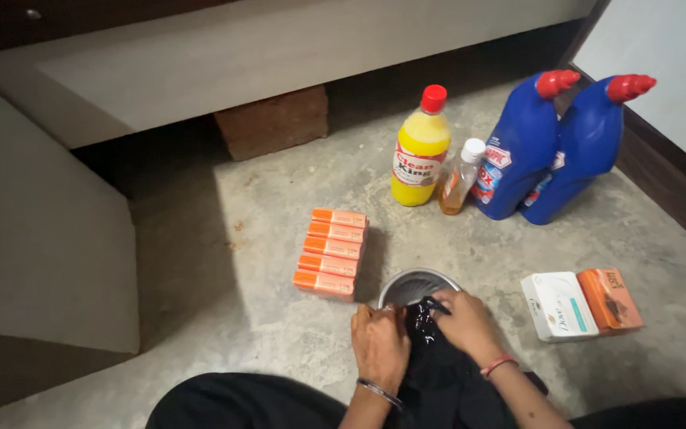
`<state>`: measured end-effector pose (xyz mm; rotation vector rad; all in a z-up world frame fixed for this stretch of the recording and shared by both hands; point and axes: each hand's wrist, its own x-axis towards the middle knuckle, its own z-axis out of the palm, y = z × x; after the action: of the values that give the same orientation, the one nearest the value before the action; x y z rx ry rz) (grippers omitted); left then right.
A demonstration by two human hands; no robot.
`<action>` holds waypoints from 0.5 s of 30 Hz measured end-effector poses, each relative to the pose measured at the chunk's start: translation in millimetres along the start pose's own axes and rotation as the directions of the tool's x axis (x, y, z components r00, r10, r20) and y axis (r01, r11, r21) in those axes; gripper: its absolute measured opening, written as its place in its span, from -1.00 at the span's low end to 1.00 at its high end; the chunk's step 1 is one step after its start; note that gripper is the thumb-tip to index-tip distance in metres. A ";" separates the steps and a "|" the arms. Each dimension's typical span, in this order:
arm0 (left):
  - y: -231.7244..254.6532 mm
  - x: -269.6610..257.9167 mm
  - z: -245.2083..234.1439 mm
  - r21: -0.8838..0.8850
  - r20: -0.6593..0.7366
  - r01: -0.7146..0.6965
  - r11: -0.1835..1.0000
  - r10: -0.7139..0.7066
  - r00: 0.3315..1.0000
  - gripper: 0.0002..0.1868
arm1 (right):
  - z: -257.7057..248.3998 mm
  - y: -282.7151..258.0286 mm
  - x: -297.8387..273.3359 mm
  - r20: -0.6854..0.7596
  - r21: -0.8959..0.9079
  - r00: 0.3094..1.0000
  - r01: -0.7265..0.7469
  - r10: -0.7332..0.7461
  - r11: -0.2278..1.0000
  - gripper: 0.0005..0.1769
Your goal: The person sits on the floor and wipes the plastic-wrapped packaging of stacked orange soap bars using a dark cloth. They repeatedly rub the cloth over the surface of the soap packages while holding them in their hands.
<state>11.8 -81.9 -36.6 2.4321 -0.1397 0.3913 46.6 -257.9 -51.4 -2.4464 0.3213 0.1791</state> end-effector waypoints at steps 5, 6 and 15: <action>-5.1 11.1 18.0 0.123 0.050 -0.139 0.983 0.134 0.990 -0.89 | -11.3 -10.9 -13.3 -0.032 -0.015 0.997 0.064 -0.065 0.998 -0.58; -5.9 13.8 23.0 0.173 0.104 -0.136 0.975 0.119 0.987 -0.90 | -10.8 -12.8 -17.0 -0.038 -0.042 0.994 0.099 -0.101 0.994 -0.56; -3.9 16.9 35.3 0.263 0.228 -0.183 0.947 0.123 0.966 -0.85 | 25.5 -9.6 -22.5 0.050 -0.382 0.917 0.385 -0.397 0.840 -0.53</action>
<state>37.3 -101.2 -59.7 2.7525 -0.3917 0.2343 26.4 -230.4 -60.9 -2.8444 -0.2333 0.0242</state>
